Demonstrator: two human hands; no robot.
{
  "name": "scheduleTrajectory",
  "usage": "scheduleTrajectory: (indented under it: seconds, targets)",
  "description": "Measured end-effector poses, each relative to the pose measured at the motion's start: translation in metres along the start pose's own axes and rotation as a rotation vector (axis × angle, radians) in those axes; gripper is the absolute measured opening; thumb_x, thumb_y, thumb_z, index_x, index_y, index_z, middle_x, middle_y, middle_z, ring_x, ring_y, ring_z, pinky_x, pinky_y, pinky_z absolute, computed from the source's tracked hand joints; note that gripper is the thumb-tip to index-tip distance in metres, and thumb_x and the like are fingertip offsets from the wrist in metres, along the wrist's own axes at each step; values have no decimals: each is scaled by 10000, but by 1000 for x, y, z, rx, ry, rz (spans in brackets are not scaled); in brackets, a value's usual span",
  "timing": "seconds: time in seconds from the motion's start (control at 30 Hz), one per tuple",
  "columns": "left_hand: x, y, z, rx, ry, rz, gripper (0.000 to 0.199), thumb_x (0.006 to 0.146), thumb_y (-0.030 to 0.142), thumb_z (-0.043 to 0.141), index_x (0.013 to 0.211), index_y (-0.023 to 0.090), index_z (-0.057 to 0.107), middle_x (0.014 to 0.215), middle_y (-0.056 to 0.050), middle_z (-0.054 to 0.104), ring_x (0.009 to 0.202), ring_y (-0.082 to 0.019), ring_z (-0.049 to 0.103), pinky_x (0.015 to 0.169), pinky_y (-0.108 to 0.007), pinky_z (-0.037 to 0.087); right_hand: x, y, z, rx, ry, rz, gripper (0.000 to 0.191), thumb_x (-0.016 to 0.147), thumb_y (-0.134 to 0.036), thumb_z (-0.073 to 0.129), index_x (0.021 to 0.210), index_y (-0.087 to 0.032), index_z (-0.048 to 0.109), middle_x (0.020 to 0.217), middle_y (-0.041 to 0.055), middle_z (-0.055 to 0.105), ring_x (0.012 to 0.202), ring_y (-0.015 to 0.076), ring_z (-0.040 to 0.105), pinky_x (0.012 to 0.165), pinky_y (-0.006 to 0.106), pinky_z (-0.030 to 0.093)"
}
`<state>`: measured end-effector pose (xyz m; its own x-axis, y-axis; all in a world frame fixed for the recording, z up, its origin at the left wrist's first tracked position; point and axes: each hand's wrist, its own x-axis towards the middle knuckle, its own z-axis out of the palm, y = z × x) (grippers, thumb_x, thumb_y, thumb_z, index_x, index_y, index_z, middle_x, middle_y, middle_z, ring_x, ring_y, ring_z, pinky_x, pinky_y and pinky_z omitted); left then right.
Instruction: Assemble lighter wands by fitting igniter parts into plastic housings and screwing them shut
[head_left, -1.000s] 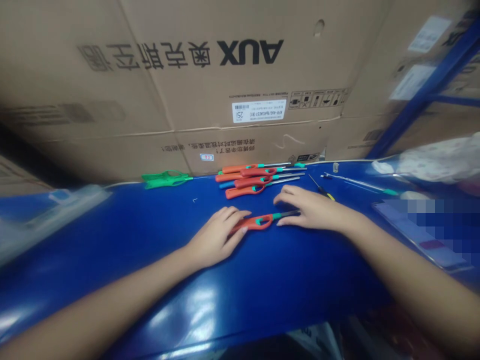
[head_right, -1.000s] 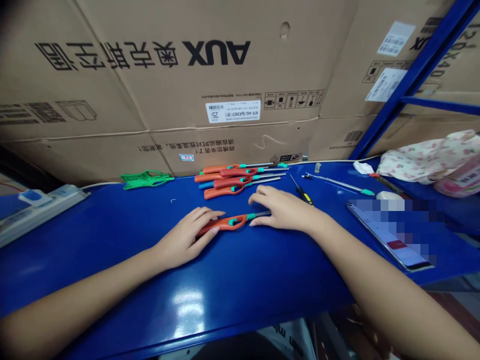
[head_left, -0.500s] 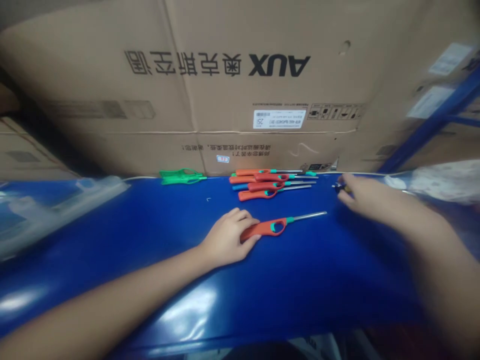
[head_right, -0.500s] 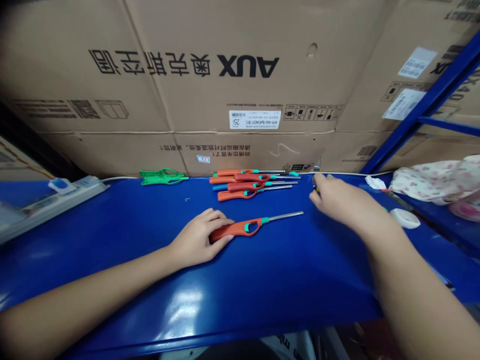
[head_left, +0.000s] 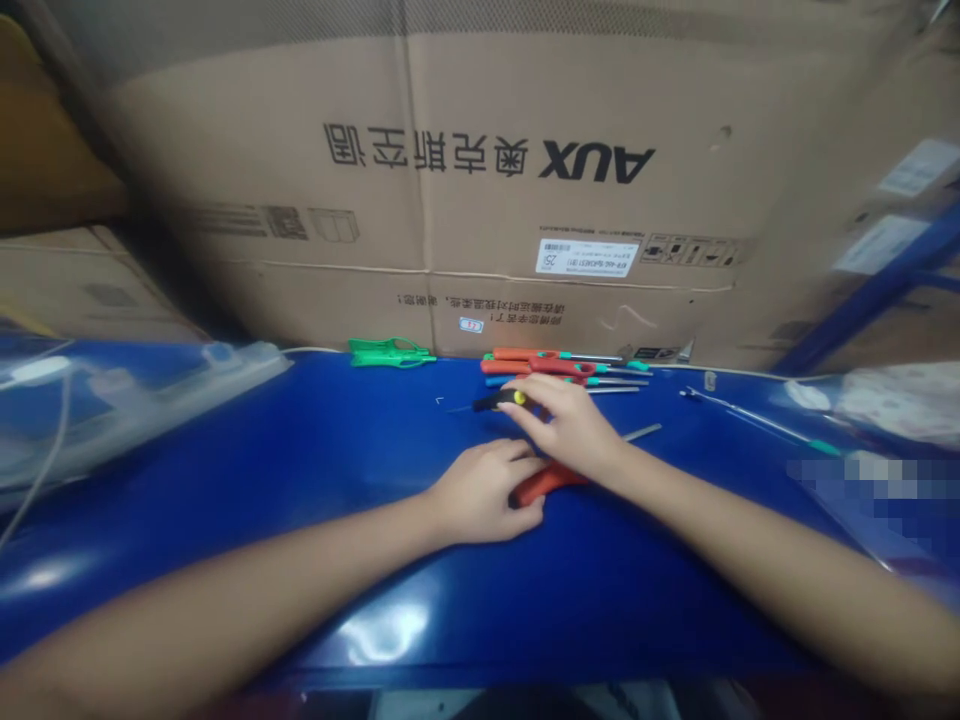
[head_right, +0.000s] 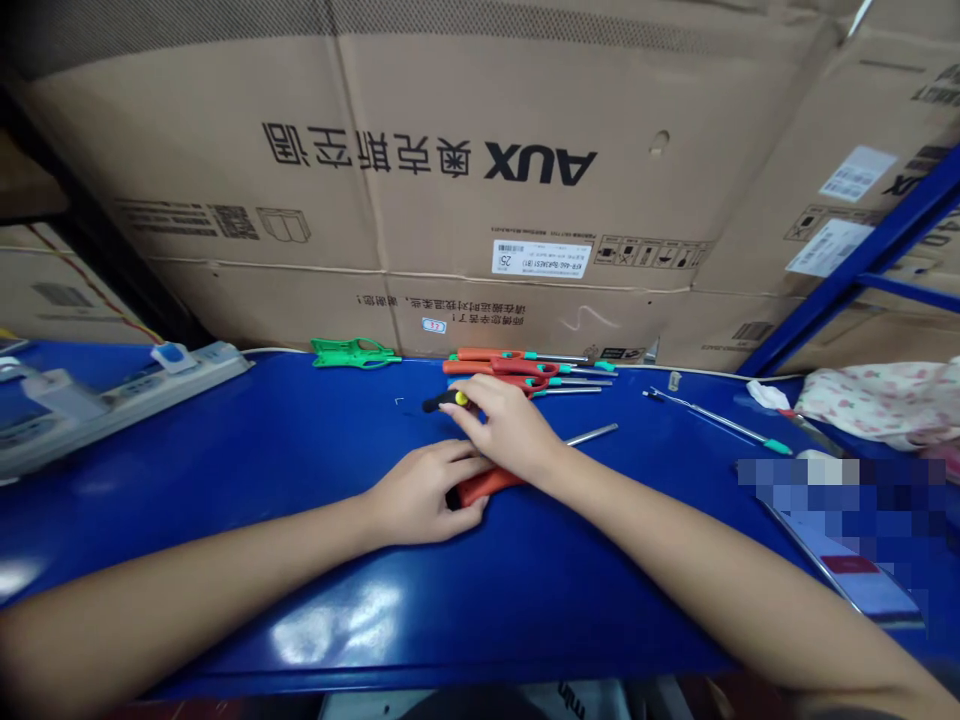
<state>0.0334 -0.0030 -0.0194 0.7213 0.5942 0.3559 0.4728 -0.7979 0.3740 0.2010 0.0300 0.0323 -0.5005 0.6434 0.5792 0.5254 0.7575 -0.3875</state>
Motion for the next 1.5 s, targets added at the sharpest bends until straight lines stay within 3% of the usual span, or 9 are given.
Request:
scheduleTrajectory:
  seconds: [0.2,0.33,0.4,0.53,0.73,0.83,1.03,1.2,1.5]
  targets:
    - [-1,0,0,25,-10,-22,292,826,302,625,1077,176,705,1099,-90,709,897,-266,702,776,-350,572,5,5,24,-50,20,-45,180,988,-267,565,1058,-153,685,1012,111,705,917,215,671,848,373,553]
    - [-2,-1,0,27,-9,-18,323,838,316,619,1122,179,694,1130,-91,704,912,-274,707,792,-361,573,5,2,22,-16,66,-66,173,979,-258,575,1077,-173,690,1025,100,713,929,213,671,871,379,553]
    - [-2,-1,0,6,-12,-14,361,845,303,613,1181,190,680,1160,-85,694,934,-263,705,815,-348,571,6,-1,17,-7,120,-43,175,968,-269,590,1088,-190,691,982,80,717,858,200,663,812,361,560]
    - [-2,-1,1,-30,-21,-19,386,866,299,601,1234,206,669,1070,-70,692,857,-216,694,773,-313,566,5,-4,4,55,273,113,180,945,-335,616,1021,-204,713,905,58,707,738,174,633,650,308,545]
    - [-1,-5,1,-112,-3,3,366,893,285,618,1242,190,669,1109,-85,682,924,-205,685,824,-299,557,-8,4,-22,396,429,446,274,890,-469,665,974,-210,688,707,-2,626,492,124,530,463,280,491]
    - [0,-6,2,-190,51,-13,373,896,336,669,1233,178,678,1130,-95,682,964,-208,679,849,-311,560,-21,15,-35,549,482,534,290,887,-500,654,947,-216,647,719,-11,592,527,117,539,421,240,480]
    - [7,-5,7,-499,296,-263,250,893,360,681,998,152,772,890,-73,736,649,-128,625,614,-256,525,-46,38,-47,763,546,614,325,910,-570,580,998,-268,498,928,2,661,630,117,626,446,209,531]
    - [12,-7,4,-830,259,-403,320,907,411,663,1028,134,770,874,-85,774,698,-152,677,672,-273,571,-54,44,-44,852,535,617,302,948,-554,528,968,-260,463,951,24,714,638,130,650,490,242,565]
    - [17,-4,-2,-1027,281,-525,363,855,463,721,966,126,793,860,-80,768,645,-112,611,674,-242,541,-58,34,-38,1054,571,582,280,922,-497,600,944,-226,534,886,29,729,579,123,630,482,254,565]
